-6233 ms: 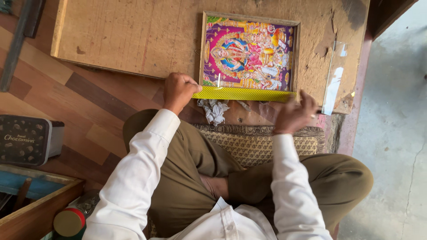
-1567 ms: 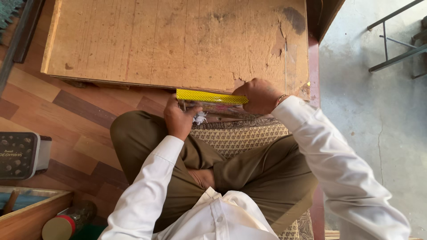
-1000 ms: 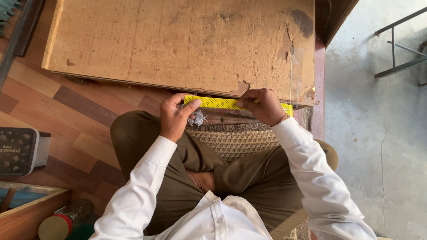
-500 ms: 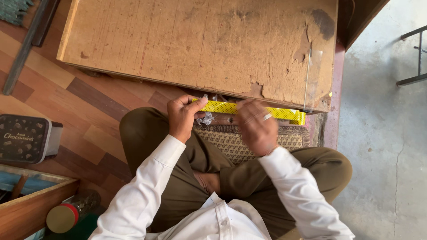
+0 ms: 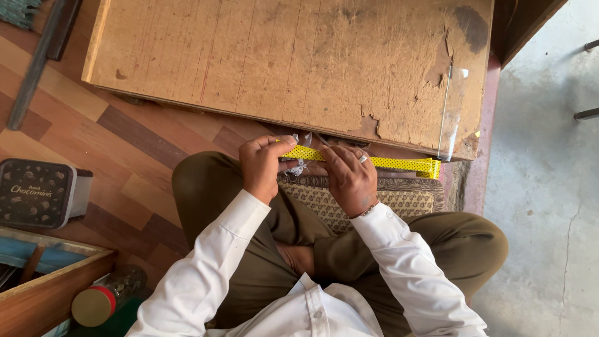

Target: The person places a clear sheet over a framed religious print and secures it with yellow patterned tape. They then apply the tape around the perimeter of the frame, pressing it down to adhere. The person repeats this process with a second framed print.

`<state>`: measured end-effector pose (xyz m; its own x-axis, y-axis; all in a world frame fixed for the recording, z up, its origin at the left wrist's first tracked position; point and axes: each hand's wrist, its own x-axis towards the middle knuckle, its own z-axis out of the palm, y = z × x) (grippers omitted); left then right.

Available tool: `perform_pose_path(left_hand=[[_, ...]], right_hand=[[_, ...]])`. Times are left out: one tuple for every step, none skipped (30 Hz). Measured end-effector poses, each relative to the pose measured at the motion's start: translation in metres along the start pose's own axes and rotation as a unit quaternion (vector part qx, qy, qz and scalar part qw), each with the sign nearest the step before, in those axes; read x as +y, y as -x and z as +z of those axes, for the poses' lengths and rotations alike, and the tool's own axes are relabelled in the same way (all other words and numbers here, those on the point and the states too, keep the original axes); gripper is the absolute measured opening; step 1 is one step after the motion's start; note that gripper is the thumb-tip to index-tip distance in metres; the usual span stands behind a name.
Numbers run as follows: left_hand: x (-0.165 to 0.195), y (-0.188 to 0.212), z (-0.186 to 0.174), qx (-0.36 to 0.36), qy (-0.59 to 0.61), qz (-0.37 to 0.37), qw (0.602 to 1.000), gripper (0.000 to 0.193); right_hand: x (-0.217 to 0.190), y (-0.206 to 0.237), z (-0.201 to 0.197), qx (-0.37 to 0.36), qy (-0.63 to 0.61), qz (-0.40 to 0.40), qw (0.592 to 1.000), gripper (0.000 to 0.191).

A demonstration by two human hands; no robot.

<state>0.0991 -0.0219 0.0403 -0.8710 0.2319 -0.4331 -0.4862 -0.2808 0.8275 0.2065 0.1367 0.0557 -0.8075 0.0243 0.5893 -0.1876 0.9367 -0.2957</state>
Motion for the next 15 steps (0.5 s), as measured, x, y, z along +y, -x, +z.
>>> perform_pose_path(left_hand=[[0.002,-0.001,0.001,0.003,0.003,-0.003,1.0,0.014],[0.006,-0.003,0.001,0.021,0.001,-0.017,1.0,0.017],[0.011,-0.005,0.001,0.038,-0.003,-0.03,0.999,0.023],[0.014,-0.004,0.001,0.053,-0.006,-0.044,0.998,0.03],[0.016,-0.001,0.002,0.076,-0.16,0.138,0.975,0.024],[0.015,0.007,0.002,0.094,-0.304,0.311,0.896,0.019],[0.013,0.013,0.003,0.105,-0.43,0.467,0.766,0.017],[0.012,0.018,0.004,0.044,-0.465,0.502,0.728,0.02],[0.008,0.025,0.005,-0.019,-0.497,0.531,0.686,0.022],[0.003,0.028,0.008,-0.082,-0.523,0.555,0.641,0.025],[0.0,0.029,0.01,-0.098,-0.548,0.552,0.621,0.026],[-0.001,0.027,0.012,-0.112,-0.572,0.55,0.598,0.027],[-0.003,0.023,0.017,-0.13,-0.593,0.549,0.574,0.029],[-0.003,0.019,0.018,-0.147,-0.606,0.528,0.576,0.029],[0.0,0.015,0.015,-0.17,-0.618,0.506,0.577,0.029]], right_hand=[[0.001,0.0,0.0,-0.012,-0.006,0.021,1.0,0.031],[0.003,-0.001,0.0,-0.03,-0.009,0.03,0.999,0.031],[0.005,-0.002,0.0,-0.047,-0.011,0.04,0.998,0.031],[0.007,-0.004,-0.001,-0.065,-0.011,0.051,0.997,0.031],[0.009,-0.006,-0.002,-0.08,-0.018,0.061,0.995,0.029],[0.011,-0.009,-0.003,-0.097,-0.026,0.07,0.992,0.028],[0.013,-0.013,-0.004,-0.112,-0.033,0.079,0.99,0.026],[0.015,-0.016,-0.005,-0.119,-0.035,0.075,0.99,0.026],[0.016,-0.019,-0.006,-0.128,-0.037,0.073,0.988,0.026],[0.017,-0.02,-0.008,-0.14,-0.037,0.072,0.987,0.026],[0.017,-0.021,-0.009,-0.167,-0.024,0.078,0.983,0.026],[0.017,-0.023,-0.01,-0.191,-0.012,0.083,0.978,0.027],[0.017,-0.024,-0.012,-0.215,0.003,0.091,0.972,0.028],[0.018,-0.025,-0.015,-0.217,-0.007,0.077,0.973,0.036],[0.018,-0.025,-0.017,-0.22,-0.015,0.067,0.973,0.046]])
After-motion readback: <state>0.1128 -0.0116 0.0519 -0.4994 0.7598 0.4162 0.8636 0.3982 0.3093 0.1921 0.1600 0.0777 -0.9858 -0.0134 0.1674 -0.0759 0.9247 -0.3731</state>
